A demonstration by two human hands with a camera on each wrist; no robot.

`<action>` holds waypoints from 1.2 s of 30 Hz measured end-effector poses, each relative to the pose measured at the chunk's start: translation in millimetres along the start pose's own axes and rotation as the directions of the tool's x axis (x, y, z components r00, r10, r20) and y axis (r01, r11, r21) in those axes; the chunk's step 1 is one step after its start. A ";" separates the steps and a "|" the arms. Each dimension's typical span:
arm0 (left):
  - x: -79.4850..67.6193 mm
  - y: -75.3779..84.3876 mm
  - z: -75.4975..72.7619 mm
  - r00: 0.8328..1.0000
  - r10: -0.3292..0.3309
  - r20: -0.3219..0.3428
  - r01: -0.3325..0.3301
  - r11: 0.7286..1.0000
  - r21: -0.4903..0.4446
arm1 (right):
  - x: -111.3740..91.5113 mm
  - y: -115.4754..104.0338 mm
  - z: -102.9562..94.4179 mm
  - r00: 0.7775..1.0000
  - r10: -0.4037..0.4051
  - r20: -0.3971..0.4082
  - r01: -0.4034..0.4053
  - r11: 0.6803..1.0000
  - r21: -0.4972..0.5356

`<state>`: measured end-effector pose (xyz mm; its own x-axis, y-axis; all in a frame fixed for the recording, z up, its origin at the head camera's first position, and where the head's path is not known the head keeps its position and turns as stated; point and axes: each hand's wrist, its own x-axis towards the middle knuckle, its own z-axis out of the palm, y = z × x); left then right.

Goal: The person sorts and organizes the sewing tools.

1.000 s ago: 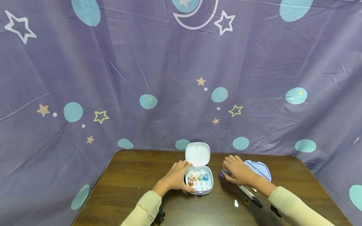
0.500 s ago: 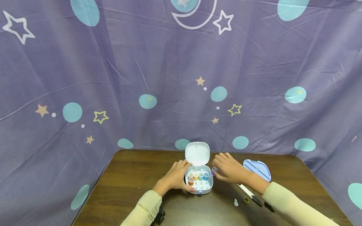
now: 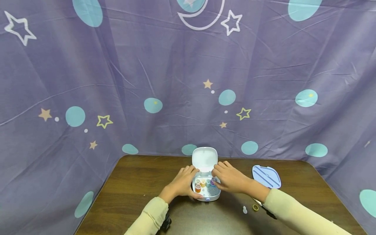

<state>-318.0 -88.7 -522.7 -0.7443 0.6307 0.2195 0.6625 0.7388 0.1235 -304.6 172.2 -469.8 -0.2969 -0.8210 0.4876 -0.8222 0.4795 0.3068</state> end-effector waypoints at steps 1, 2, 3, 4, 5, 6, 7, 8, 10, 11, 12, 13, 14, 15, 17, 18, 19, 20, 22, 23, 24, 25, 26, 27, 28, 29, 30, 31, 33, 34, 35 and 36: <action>0.0 0.0 0.3 1.000 0.002 -0.002 -0.002 1.000 0.001 | 0.7 -0.4 0.7 1.000 -0.003 0.008 0.003 1.000 -0.001; 0.0 0.0 0.7 1.000 0.003 -0.005 -0.003 1.000 0.001 | 1.5 -0.9 1.3 1.000 -0.006 0.016 0.006 1.000 -0.002; 0.0 -0.1 1.0 1.000 0.005 -0.007 -0.005 1.000 0.003 | 2.2 -1.3 2.0 1.000 -0.008 0.025 0.008 1.000 -0.001; 0.0 -0.2 1.5 1.000 0.008 -0.011 -0.008 1.000 0.007 | 2.9 -1.8 2.6 0.999 -0.009 0.035 0.009 1.000 -0.001; 0.0 -0.3 1.8 1.000 0.009 -0.010 -0.009 1.000 0.007 | 3.6 -2.3 3.3 0.999 -0.011 0.045 0.011 1.000 -0.005; 0.0 -0.3 2.0 1.000 0.010 -0.009 -0.010 1.000 0.007 | 4.3 -2.9 3.9 0.999 -0.014 0.053 0.014 1.000 -0.005; 0.0 -0.4 2.2 1.000 0.011 -0.007 -0.010 1.000 0.006 | 5.1 -3.6 4.5 0.998 -0.016 0.062 0.017 1.000 -0.008; 0.0 -0.5 2.3 1.000 0.010 -0.004 -0.010 1.000 0.005 | 5.9 -4.2 5.3 0.997 -0.020 0.069 0.020 1.000 -0.012; 0.2 -0.7 2.4 1.000 0.010 0.002 -0.010 1.000 0.005 | 7.2 -5.5 6.9 0.996 -0.028 0.081 0.030 0.999 -0.024; 0.2 -0.6 2.1 1.000 0.008 0.004 -0.008 1.000 0.003 | 7.9 -6.1 7.7 0.996 -0.034 0.083 0.036 0.999 -0.026; 0.2 -0.5 1.9 1.000 0.010 0.002 -0.010 1.000 0.003 | 8.6 -6.7 8.5 0.996 -0.038 0.084 0.041 0.999 -0.029; 0.3 -0.4 1.5 1.000 0.010 0.001 -0.010 1.000 0.004 | 9.2 -7.1 9.5 0.995 -0.042 0.086 0.045 0.998 -0.032; 0.3 -0.3 1.0 1.000 0.011 0.000 -0.011 1.000 0.005 | 9.8 -7.5 10.2 0.995 -0.046 0.087 0.048 0.998 -0.031; 0.3 -0.1 0.7 1.000 0.013 -0.003 -0.013 1.000 0.008 | 10.4 -7.8 10.6 0.995 -0.049 0.088 0.052 0.998 -0.028; 0.3 0.1 0.2 1.000 0.017 -0.009 -0.017 1.000 0.015 | 11.5 -8.4 11.6 0.994 -0.053 0.099 0.056 0.998 -0.024; 0.1 0.5 -0.3 1.000 0.018 -0.010 -0.017 1.000 0.019 | 12.1 -8.6 11.9 0.993 -0.056 0.104 0.059 0.998 -0.025; 0.0 0.5 -0.2 1.000 0.018 -0.011 -0.018 1.000 0.022 | 12.6 -8.9 12.2 0.992 -0.059 0.111 0.063 0.998 -0.027; -0.1 0.3 0.2 1.000 0.020 -0.013 -0.020 0.999 0.026 | 13.4 -9.3 12.3 0.991 -0.062 0.120 0.066 0.997 -0.030; -0.4 -0.3 1.1 1.000 0.024 -0.018 -0.024 0.999 0.030 | 14.6 -9.3 14.3 0.988 -0.071 0.136 0.077 0.996 -0.038; -0.7 -0.5 1.3 0.999 0.027 -0.020 -0.026 0.999 0.029 | 15.5 -9.7 14.6 0.987 -0.074 0.142 0.081 0.996 -0.044; -0.9 -0.9 1.8 0.999 0.033 -0.025 -0.032 0.999 0.030 | 16.2 -10.2 15.2 0.986 -0.076 0.149 0.084 0.995 -0.049; -0.9 -1.3 2.2 0.999 0.036 -0.027 -0.035 0.999 0.030 | 17.1 -10.8 15.8 0.984 -0.076 0.159 0.085 0.995 -0.054; -1.1 -1.5 2.2 0.999 0.039 -0.028 -0.038 0.999 0.031 | 17.9 -11.3 16.5 0.983 -0.076 0.166 0.086 0.995 -0.055; -1.3 -1.5 2.0 0.999 0.041 -0.030 -0.040 0.999 0.031 | 18.4 -11.8 17.3 0.982 -0.076 0.172 0.087 0.995 -0.057; -1.4 -1.5 1.8 0.999 0.042 -0.030 -0.041 0.999 0.032 | 19.0 -12.3 18.0 0.981 -0.075 0.179 0.087 0.995 -0.057; -1.5 -1.5 1.5 0.999 0.044 -0.030 -0.043 0.999 0.034 | 19.8 -13.6 17.8 0.980 -0.072 0.186 0.085 0.994 -0.062; -1.5 -1.4 1.1 0.999 0.044 -0.030 -0.043 0.998 0.035 | 20.1 -14.0 18.8 0.979 -0.071 0.194 0.085 0.994 -0.064; -1.5 -1.2 0.9 0.999 0.041 -0.027 -0.040 0.999 0.033 | 20.1 -14.3 19.7 0.977 -0.068 0.202 0.084 0.994 -0.068; -1.2 -1.2 0.8 0.999 0.042 -0.027 -0.041 0.999 0.034 | 19.9 -14.8 22.0 0.974 -0.062 0.219 0.081 0.994 -0.077; -1.1 -1.1 0.7 0.999 0.043 -0.025 -0.042 0.999 0.032 | 19.8 -15.1 23.1 0.972 -0.060 0.229 0.081 0.993 -0.082; -1.0 -1.0 0.7 0.999 0.044 -0.025 -0.043 0.999 0.031 | 19.8 -15.4 24.1 0.970 -0.058 0.236 0.081 0.993 -0.088; -1.0 -1.0 0.9 0.999 0.045 -0.025 -0.044 0.999 0.028 | 19.8 -15.7 25.1 0.968 -0.059 0.242 0.084 0.992 -0.094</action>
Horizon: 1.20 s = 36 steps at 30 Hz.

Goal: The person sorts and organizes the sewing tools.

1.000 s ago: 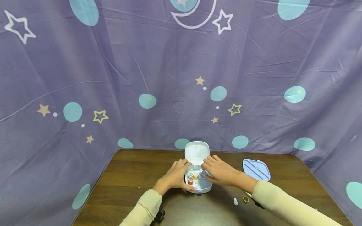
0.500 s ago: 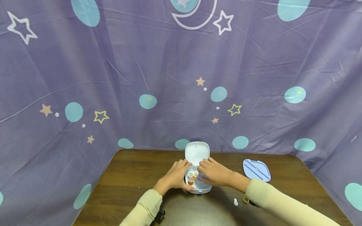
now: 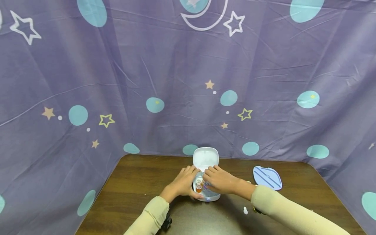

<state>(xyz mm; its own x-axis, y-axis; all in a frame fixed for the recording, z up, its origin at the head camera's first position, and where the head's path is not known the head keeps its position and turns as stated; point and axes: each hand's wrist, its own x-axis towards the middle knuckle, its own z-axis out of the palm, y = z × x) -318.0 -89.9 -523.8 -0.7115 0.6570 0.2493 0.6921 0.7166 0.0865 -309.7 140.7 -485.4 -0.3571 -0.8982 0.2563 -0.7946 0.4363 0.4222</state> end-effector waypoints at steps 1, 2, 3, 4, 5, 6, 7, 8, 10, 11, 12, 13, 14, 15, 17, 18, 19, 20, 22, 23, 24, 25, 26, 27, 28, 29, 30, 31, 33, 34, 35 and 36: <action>0.2 -0.1 0.0 1.000 0.001 0.000 -0.001 1.000 -0.002 | 0.3 -0.5 0.4 1.000 -0.003 0.001 0.003 1.000 -0.006; 0.3 -0.1 0.0 1.000 0.003 -0.001 -0.003 1.000 -0.003 | 0.6 -0.8 1.0 1.000 -0.007 0.001 0.007 1.000 -0.005; 0.2 0.0 -0.4 1.000 0.002 0.000 -0.002 1.000 -0.007 | 0.9 -1.0 2.3 1.000 -0.014 -0.001 0.014 1.000 -0.003; 0.3 0.0 -0.4 1.000 0.003 0.000 -0.003 1.000 -0.010 | 1.4 -1.5 2.5 1.000 -0.021 -0.008 0.021 1.000 -0.002; 0.4 -0.1 -0.7 1.000 0.003 -0.001 -0.003 1.000 -0.012 | 1.8 -1.9 2.5 1.000 -0.027 -0.014 0.027 1.000 0.000; 0.4 -0.1 -1.0 1.000 0.004 -0.003 -0.004 1.000 -0.014 | 2.1 -1.9 3.5 0.999 -0.033 -0.019 0.033 0.999 0.004; 0.4 0.1 -1.3 1.000 0.004 -0.004 -0.004 1.000 -0.015 | 2.3 -2.3 3.7 0.999 -0.036 -0.022 0.036 0.999 0.007; 0.5 0.3 -1.5 1.000 0.005 -0.007 -0.005 1.000 -0.016 | 2.6 -2.2 4.7 0.999 -0.039 -0.023 0.040 0.999 0.012; 0.5 0.9 -2.1 1.000 0.006 -0.006 -0.006 1.000 -0.018 | 3.1 -3.1 3.7 0.999 -0.035 -0.018 0.036 0.999 0.007; 0.4 1.2 -2.4 1.000 0.007 -0.006 -0.007 1.000 -0.018 | 3.3 -3.3 4.0 0.999 -0.032 -0.012 0.032 0.999 0.007; 0.4 1.4 -2.6 1.000 0.007 -0.005 -0.008 1.000 -0.018 | 3.7 -3.4 4.5 1.000 -0.029 -0.004 0.029 1.000 0.008; 0.3 1.6 -2.7 1.000 0.008 -0.004 -0.008 1.000 -0.017 | 4.2 -4.0 4.4 1.000 -0.026 0.002 0.026 1.000 0.007; 0.3 1.6 -2.7 1.000 0.008 -0.001 -0.008 1.000 -0.015 | 4.7 -4.2 5.4 1.000 -0.024 0.010 0.024 1.000 0.008; 0.2 1.6 -2.6 1.000 0.006 0.002 -0.006 1.000 -0.012 | 5.1 -4.8 6.0 1.000 -0.021 0.016 0.021 1.000 0.008; -0.1 1.4 -2.5 1.000 0.006 0.001 -0.006 1.000 -0.007 | 6.0 -5.1 9.1 0.999 -0.020 0.027 0.020 1.000 0.007; -0.1 1.2 -2.2 1.000 0.005 0.001 -0.005 1.000 -0.007 | 6.2 -5.3 10.6 0.999 -0.019 0.031 0.019 1.000 0.005; -0.2 1.0 -1.8 1.000 0.005 0.000 -0.005 1.000 -0.006 | 6.3 -5.6 11.9 0.999 -0.019 0.033 0.019 1.000 0.003; -0.3 0.9 -1.5 1.000 0.004 0.001 -0.004 1.000 -0.006 | 6.3 -5.8 12.9 0.999 -0.017 0.034 0.017 1.000 0.000; -0.2 0.7 -1.1 1.000 0.005 0.001 -0.005 1.000 -0.008 | 6.2 -6.3 14.4 0.999 -0.017 0.029 0.017 1.000 -0.005; 0.0 0.5 -0.6 1.000 0.005 0.003 -0.005 1.000 -0.009 | 6.1 -6.5 14.8 1.000 -0.017 0.025 0.018 1.000 -0.006; 0.1 0.5 -0.5 1.000 0.005 0.003 -0.005 1.000 -0.010 | 6.0 -6.7 14.9 1.000 -0.017 0.020 0.018 1.000 -0.008; 0.1 0.5 -0.4 1.000 0.005 0.005 -0.005 1.000 -0.009 | 5.9 -6.9 14.9 1.000 -0.019 0.014 0.019 1.000 -0.010; 0.1 0.5 -0.4 1.000 0.005 0.006 -0.005 1.000 -0.009 | 6.0 -7.1 15.0 1.000 -0.020 0.009 0.020 1.000 -0.010; 0.2 0.5 -0.4 1.000 0.006 0.006 -0.006 1.000 -0.009 | 6.1 -7.3 14.8 1.000 -0.022 0.003 0.022 1.000 -0.012; 0.1 0.6 -0.5 1.000 0.005 0.006 -0.005 1.000 -0.010 | 6.2 -7.5 14.4 1.000 -0.023 -0.001 0.023 1.000 -0.014; 0.2 0.7 -0.6 1.000 0.005 0.006 -0.005 1.000 -0.011 | 6.3 -7.8 13.8 1.000 -0.024 -0.003 0.024 1.000 -0.017; 0.2 0.8 -0.8 1.000 0.005 0.007 -0.004 1.000 -0.013 | 6.4 -7.9 13.3 1.000 -0.024 -0.004 0.024 0.999 -0.021; 0.3 0.8 -0.8 1.000 0.004 0.007 -0.004 1.000 -0.013 | 6.6 -8.1 13.0 1.000 -0.025 -0.007 0.025 0.999 -0.024; 0.6 0.7 -0.5 1.000 0.004 0.009 -0.004 1.000 -0.015 | 7.0 -8.5 12.2 1.000 -0.026 -0.003 0.026 0.999 -0.030; 0.5 0.4 -0.3 1.000 0.004 0.006 -0.004 1.000 -0.017 | 7.4 -8.9 12.0 1.000 -0.026 0.001 0.026 0.999 -0.034; 0.5 -0.1 0.3 1.000 0.005 0.004 -0.005 1.000 -0.016 | 7.8 -9.3 11.7 1.000 -0.026 0.007 0.026 0.999 -0.039; 0.4 -0.7 1.1 1.000 0.007 0.001 -0.007 1.000 -0.015 | 8.1 -9.6 11.7 1.000 -0.024 0.012 0.025 0.999 -0.044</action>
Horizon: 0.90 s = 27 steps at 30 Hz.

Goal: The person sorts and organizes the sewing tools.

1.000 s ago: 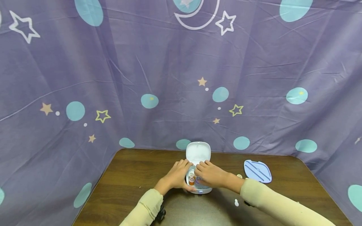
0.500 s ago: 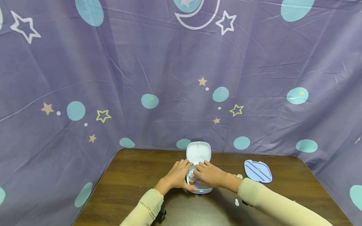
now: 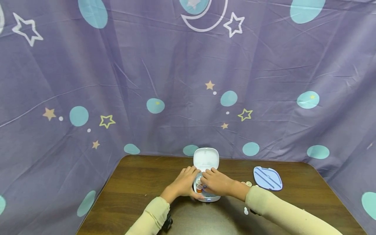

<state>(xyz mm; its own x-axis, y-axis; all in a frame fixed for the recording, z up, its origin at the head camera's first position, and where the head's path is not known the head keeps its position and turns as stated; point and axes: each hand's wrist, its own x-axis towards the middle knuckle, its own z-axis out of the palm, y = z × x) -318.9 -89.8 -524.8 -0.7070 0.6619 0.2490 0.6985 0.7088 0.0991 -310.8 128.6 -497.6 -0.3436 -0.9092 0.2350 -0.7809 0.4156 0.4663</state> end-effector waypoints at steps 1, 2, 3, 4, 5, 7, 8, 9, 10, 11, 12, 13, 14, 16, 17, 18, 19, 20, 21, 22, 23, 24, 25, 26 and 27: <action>-0.1 -0.3 0.8 1.000 0.006 -0.006 -0.006 1.000 0.000 | 0.0 -0.4 0.0 1.000 0.001 0.007 -0.001 1.000 -0.006; -0.1 -0.5 1.6 1.000 0.008 -0.011 -0.008 1.000 0.000 | -0.2 -0.7 0.1 1.000 0.002 0.014 -0.002 1.000 -0.011; -0.2 -0.7 2.3 1.000 0.010 -0.016 -0.010 1.000 0.002 | -0.5 -1.0 0.1 1.000 0.003 0.018 -0.003 1.000 -0.017; -0.4 -0.7 2.6 1.000 0.012 -0.020 -0.012 1.000 0.004 | -0.6 -1.2 0.3 1.000 0.005 0.022 -0.005 1.000 -0.021; -0.7 -0.5 2.4 1.000 0.011 -0.020 -0.011 1.000 0.005 | -0.9 -1.2 0.8 1.000 0.007 0.023 -0.006 1.000 -0.026; -1.0 -0.3 1.8 1.000 0.008 -0.020 -0.008 1.000 0.003 | -1.7 -1.0 1.4 1.000 0.012 0.025 -0.011 0.999 -0.030; -1.0 0.1 1.1 1.000 0.002 -0.014 -0.002 1.000 0.003 | -2.2 -0.9 1.8 1.000 0.015 0.027 -0.015 1.000 -0.027; -1.0 0.4 0.3 1.000 -0.002 -0.010 0.002 1.000 0.002 | -2.7 -0.6 2.2 1.000 0.018 0.023 -0.018 1.000 -0.025; -1.0 0.8 -0.5 1.000 -0.005 -0.005 0.005 1.000 0.001 | -3.0 -0.4 2.7 1.000 0.020 0.019 -0.019 1.000 -0.022; -0.9 0.9 -0.7 1.000 -0.007 -0.002 0.007 1.000 0.000 | -3.1 -0.3 2.8 1.000 0.019 0.016 -0.019 1.000 -0.021; -0.9 1.0 -0.8 1.000 -0.010 0.002 0.010 1.000 0.000 | -3.1 -0.4 2.5 1.000 0.019 0.014 -0.019 1.000 -0.017; -0.8 1.5 -1.4 1.000 -0.011 0.006 0.011 1.000 -0.001 | -3.1 -0.4 2.4 1.000 0.018 0.013 -0.018 1.000 -0.013; -0.7 1.8 -1.8 1.000 -0.012 0.008 0.012 1.000 0.001 | -3.0 -0.5 2.3 1.000 0.015 0.007 -0.015 1.000 -0.014; -0.8 2.3 -2.1 1.000 -0.012 0.008 0.011 1.000 0.004 | -2.5 -0.7 1.6 1.000 0.009 -0.001 -0.009 1.000 -0.018; -0.9 2.5 -2.2 1.000 -0.012 0.008 0.012 1.000 0.004 | -2.4 -0.9 1.5 1.000 0.008 -0.002 -0.008 1.000 -0.018; -0.9 2.6 -2.4 1.000 -0.012 0.008 0.012 1.000 0.005 | -2.4 -1.0 1.7 1.000 0.009 -0.004 -0.009 1.000 -0.020; -0.8 2.8 -2.6 1.000 -0.011 0.007 0.011 1.000 0.006 | -2.5 -1.1 2.0 1.000 0.010 -0.009 -0.010 1.000 -0.023; -0.6 2.7 -2.3 1.000 -0.010 0.006 0.010 1.000 0.007 | -2.6 -1.4 2.4 1.000 0.011 -0.014 -0.011 1.000 -0.024; -0.5 2.7 -2.1 1.000 -0.008 0.003 0.008 1.000 0.007 | -2.8 -1.6 2.9 1.000 0.012 -0.019 -0.013 1.000 -0.023; -0.4 2.2 -1.7 1.000 -0.006 0.001 0.006 1.000 0.007 | -2.7 -1.8 3.6 1.000 0.012 -0.023 -0.013 1.000 -0.024; -0.5 1.9 -1.4 1.000 -0.005 -0.001 0.005 1.000 0.006 | -2.6 -2.1 4.3 1.000 0.012 -0.029 -0.013 1.000 -0.026; -0.4 1.5 -1.0 1.000 -0.003 -0.003 0.003 1.000 0.006 | -2.4 -2.4 4.9 0.999 0.012 -0.032 -0.013 1.000 -0.027; -0.5 1.5 -1.2 1.000 -0.003 -0.002 0.003 1.000 0.005 | -2.2 -2.6 5.3 0.999 0.012 -0.039 -0.013 0.999 -0.029; -0.5 1.1 -0.8 1.000 -0.002 -0.002 0.002 1.000 0.004 | -2.0 -2.7 5.8 0.999 0.012 -0.043 -0.013 0.999 -0.030; -0.5 0.9 -0.9 1.000 -0.003 -0.001 0.003 1.000 0.003 | -1.8 -2.7 6.2 0.999 0.012 -0.046 -0.013 0.999 -0.031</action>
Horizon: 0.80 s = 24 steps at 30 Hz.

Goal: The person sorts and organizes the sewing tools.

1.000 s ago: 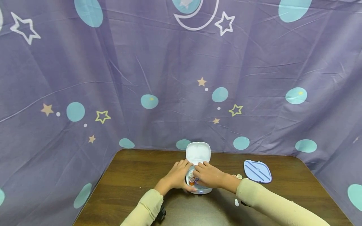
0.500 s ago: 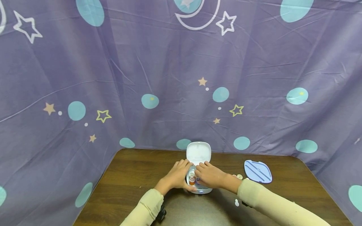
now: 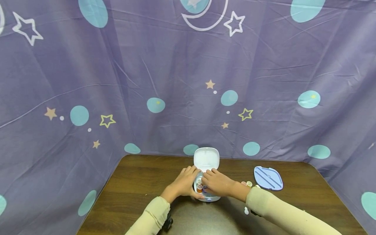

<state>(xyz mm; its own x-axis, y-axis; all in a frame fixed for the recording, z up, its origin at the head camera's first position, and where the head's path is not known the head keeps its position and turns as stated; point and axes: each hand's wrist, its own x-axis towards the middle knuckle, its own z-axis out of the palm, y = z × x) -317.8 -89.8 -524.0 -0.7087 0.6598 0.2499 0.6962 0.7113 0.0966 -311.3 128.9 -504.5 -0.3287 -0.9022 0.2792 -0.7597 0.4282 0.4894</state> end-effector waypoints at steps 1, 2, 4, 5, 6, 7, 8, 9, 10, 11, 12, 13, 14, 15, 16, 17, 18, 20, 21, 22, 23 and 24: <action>0.1 0.0 -0.1 1.000 -0.001 0.002 0.001 1.000 0.000 | 0.2 0.2 0.2 1.000 0.000 -0.003 0.000 1.000 -0.001; 0.2 -0.1 -0.1 1.000 -0.001 0.002 0.001 1.000 -0.001 | 0.4 0.4 0.5 1.000 0.002 -0.005 -0.002 1.000 0.001; 0.4 -0.3 0.1 1.000 -0.002 0.000 0.002 1.000 0.000 | 0.8 0.8 1.0 1.000 0.004 -0.003 -0.004 1.000 0.008; 0.5 -0.7 0.5 1.000 -0.002 0.001 0.002 1.000 -0.001 | 0.9 0.9 1.3 1.000 0.005 0.000 -0.005 1.000 0.013; 0.6 -1.0 0.9 1.000 -0.003 0.003 0.003 1.000 -0.003 | 1.0 0.9 1.7 1.000 0.006 0.004 -0.006 1.000 0.020; 0.5 -1.2 1.3 1.000 -0.004 0.007 0.005 1.000 -0.006 | 0.9 0.9 2.2 1.000 0.006 0.008 -0.007 1.000 0.027; 0.4 -1.3 1.8 1.000 -0.007 0.011 0.007 1.000 -0.010 | 0.8 0.8 2.4 1.000 0.007 0.013 -0.007 0.999 0.034; 0.2 -1.4 2.2 1.000 -0.010 0.015 0.010 1.000 -0.012 | 0.8 0.7 2.5 1.000 0.006 0.018 -0.007 0.999 0.041; 0.2 -1.4 2.4 1.000 -0.012 0.020 0.012 1.000 -0.015 | 0.5 0.6 2.7 1.000 0.007 0.021 -0.008 0.999 0.049; 0.1 -1.4 2.7 1.000 -0.014 0.025 0.014 1.000 -0.015 | 0.2 0.6 2.9 1.000 0.007 0.024 -0.008 0.998 0.056; 0.0 -1.2 2.8 1.000 -0.014 0.026 0.015 1.000 -0.015 | 0.0 0.6 2.8 1.000 0.007 0.027 -0.009 0.998 0.062; -0.1 -1.0 3.0 1.000 -0.015 0.026 0.015 1.000 -0.013 | -0.2 0.6 2.6 1.000 0.008 0.029 -0.010 0.998 0.070; -0.1 -0.9 3.2 1.000 -0.014 0.023 0.015 1.000 -0.011 | -0.3 0.8 1.9 1.000 0.009 0.029 -0.012 0.997 0.078; -0.1 -0.8 3.4 1.000 -0.014 0.020 0.014 1.000 -0.009 | -0.3 1.1 1.0 0.999 0.013 0.029 -0.016 0.996 0.088; 0.1 -0.7 3.5 1.000 -0.014 0.018 0.014 1.000 -0.005 | -0.4 1.5 -0.7 0.999 0.018 0.028 -0.020 0.995 0.099; 0.4 -0.7 3.6 1.000 -0.014 0.014 0.014 1.000 0.000 | -0.5 2.2 -2.6 0.999 0.024 0.027 -0.027 0.993 0.111; 0.6 -0.4 3.5 1.000 -0.015 0.012 0.015 1.000 0.004 | -0.7 2.8 -4.7 0.999 0.032 0.025 -0.035 0.991 0.127; 1.1 -0.5 3.4 1.000 -0.019 0.014 0.019 1.000 0.015 | -1.1 4.4 -9.6 0.999 0.050 0.019 -0.052 0.985 0.162; 1.3 -0.5 3.3 1.000 -0.021 0.017 0.020 1.000 0.022 | -1.6 5.4 -12.2 0.998 0.059 0.015 -0.061 0.982 0.178; 1.5 -0.6 3.3 1.000 -0.021 0.021 0.021 0.999 0.029 | -2.3 6.7 -14.9 0.998 0.069 0.011 -0.070 0.979 0.191; 1.7 -0.6 3.0 0.999 -0.021 0.025 0.020 0.999 0.036 | -3.1 8.1 -17.4 0.997 0.080 0.005 -0.079 0.976 0.203; 1.9 -0.6 2.6 0.999 -0.020 0.029 0.019 0.999 0.041 | -3.9 9.7 -19.9 0.996 0.093 -0.003 -0.090 0.972 0.218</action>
<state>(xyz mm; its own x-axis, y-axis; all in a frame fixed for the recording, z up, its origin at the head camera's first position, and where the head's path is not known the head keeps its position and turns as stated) -319.8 -88.3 -526.1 -0.7256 0.6522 0.2195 0.6775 0.7330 0.0614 -306.2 137.7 -484.4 -0.3963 -0.8585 0.3256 -0.8311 0.4861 0.2702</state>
